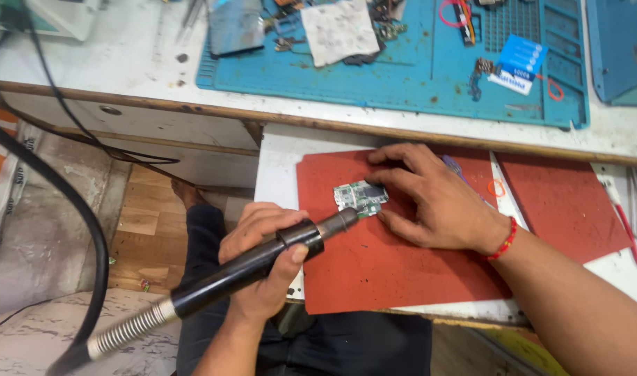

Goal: The person cleans a small circuit board using a toothbrush and then applies heat with a hot air gun. The board is placed on a red mat on a cluttered workbench.

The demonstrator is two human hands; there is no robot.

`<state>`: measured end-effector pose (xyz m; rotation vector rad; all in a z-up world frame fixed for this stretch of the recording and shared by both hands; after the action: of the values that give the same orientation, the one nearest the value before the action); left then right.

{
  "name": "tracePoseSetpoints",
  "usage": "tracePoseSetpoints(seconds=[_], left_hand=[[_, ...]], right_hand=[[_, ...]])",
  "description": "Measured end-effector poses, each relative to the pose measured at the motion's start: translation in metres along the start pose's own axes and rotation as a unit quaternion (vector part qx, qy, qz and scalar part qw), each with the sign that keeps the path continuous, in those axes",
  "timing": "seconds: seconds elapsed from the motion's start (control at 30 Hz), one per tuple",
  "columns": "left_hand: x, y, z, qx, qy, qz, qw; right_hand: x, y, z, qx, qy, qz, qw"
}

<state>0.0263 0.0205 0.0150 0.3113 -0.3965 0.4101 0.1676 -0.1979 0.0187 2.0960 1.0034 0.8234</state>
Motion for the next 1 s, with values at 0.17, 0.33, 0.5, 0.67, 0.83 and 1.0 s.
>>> tracePoseSetpoints(seconds=[0.17, 0.33, 0.5, 0.67, 0.83, 1.0], left_hand=[[0.000, 0.007, -0.003, -0.023, 0.049, -0.004, 0.999], [-0.005, 0.010, -0.012, 0.003, 0.136, 0.065, 0.989], [-0.005, 0.000, -0.012, -0.040, 0.054, -0.002, 0.998], [-0.003, 0.001, -0.009, -0.062, 0.032, -0.045, 0.997], [-0.002, -0.001, -0.009, -0.030, 0.060, -0.035, 0.997], [0.000, -0.001, -0.012, -0.013, 0.049, -0.033, 0.998]], right_hand=[[0.002, -0.001, -0.003, -0.012, 0.011, -0.002, 1.000], [0.001, -0.002, -0.004, -0.010, 0.004, -0.003, 1.000], [0.002, 0.000, -0.008, -0.008, 0.006, -0.008, 1.000], [0.000, 0.001, -0.005, -0.009, 0.033, -0.006, 0.999], [-0.001, -0.002, -0.003, 0.010, -0.006, 0.005, 1.000], [-0.002, -0.001, -0.002, 0.011, -0.002, 0.004, 1.000]])
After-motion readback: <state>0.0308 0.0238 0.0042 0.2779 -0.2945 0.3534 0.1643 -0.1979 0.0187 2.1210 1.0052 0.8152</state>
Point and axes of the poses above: each hand's wrist, its own x-axis towards the middle knuckle, its own y-axis out of the back of the hand, z = x × y, the point moved 4 cm from there along x, towards the middle knuckle, and after that the axes turned 2 degrees about y, right-handed, at the moved point
